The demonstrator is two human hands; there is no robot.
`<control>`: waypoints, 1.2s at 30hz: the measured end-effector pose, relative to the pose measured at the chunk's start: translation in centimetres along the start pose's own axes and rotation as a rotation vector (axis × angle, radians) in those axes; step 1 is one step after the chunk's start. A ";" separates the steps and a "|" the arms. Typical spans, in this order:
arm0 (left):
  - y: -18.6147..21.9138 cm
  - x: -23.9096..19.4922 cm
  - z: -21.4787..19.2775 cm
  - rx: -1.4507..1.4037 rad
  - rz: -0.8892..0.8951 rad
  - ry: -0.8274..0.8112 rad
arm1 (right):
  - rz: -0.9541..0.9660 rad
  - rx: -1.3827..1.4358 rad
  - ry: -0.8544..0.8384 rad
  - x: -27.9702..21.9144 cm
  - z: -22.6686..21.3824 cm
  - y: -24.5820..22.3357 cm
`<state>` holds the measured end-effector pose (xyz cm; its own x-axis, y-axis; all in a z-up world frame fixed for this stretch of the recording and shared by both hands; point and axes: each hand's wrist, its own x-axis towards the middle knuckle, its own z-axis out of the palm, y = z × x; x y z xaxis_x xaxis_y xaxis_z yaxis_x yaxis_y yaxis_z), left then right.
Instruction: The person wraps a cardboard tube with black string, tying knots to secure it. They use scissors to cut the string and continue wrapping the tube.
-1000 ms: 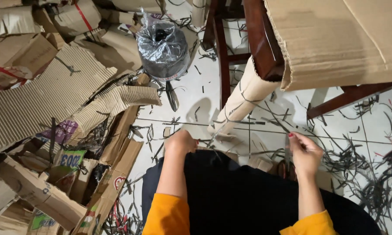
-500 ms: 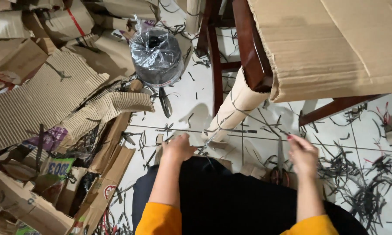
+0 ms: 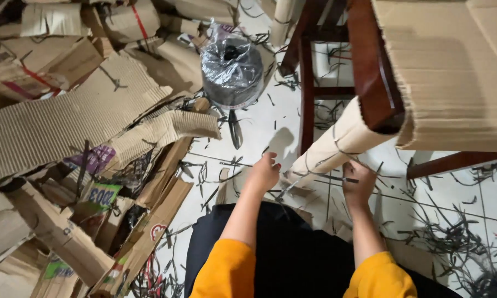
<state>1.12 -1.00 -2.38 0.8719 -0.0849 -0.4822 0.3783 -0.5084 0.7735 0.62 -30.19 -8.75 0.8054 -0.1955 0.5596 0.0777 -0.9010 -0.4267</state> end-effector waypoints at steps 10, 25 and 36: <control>-0.6 1.8 0.4 -0.003 0.095 -0.154 | 0.239 0.231 -0.316 -1.9 5.1 1.0; -1.5 4.3 2.0 -0.217 0.039 -0.055 | 0.850 0.812 -0.401 -2.7 8.4 2.8; -7.3 10.1 4.9 0.039 0.084 0.193 | 1.149 1.183 -0.597 0.4 0.5 -6.5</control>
<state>5.60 -2.36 -14.94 0.9446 0.0356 -0.3262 0.2928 -0.5398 0.7892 0.75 -24.23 -6.06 0.8193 -0.0740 -0.5686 -0.5058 0.3739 -0.7774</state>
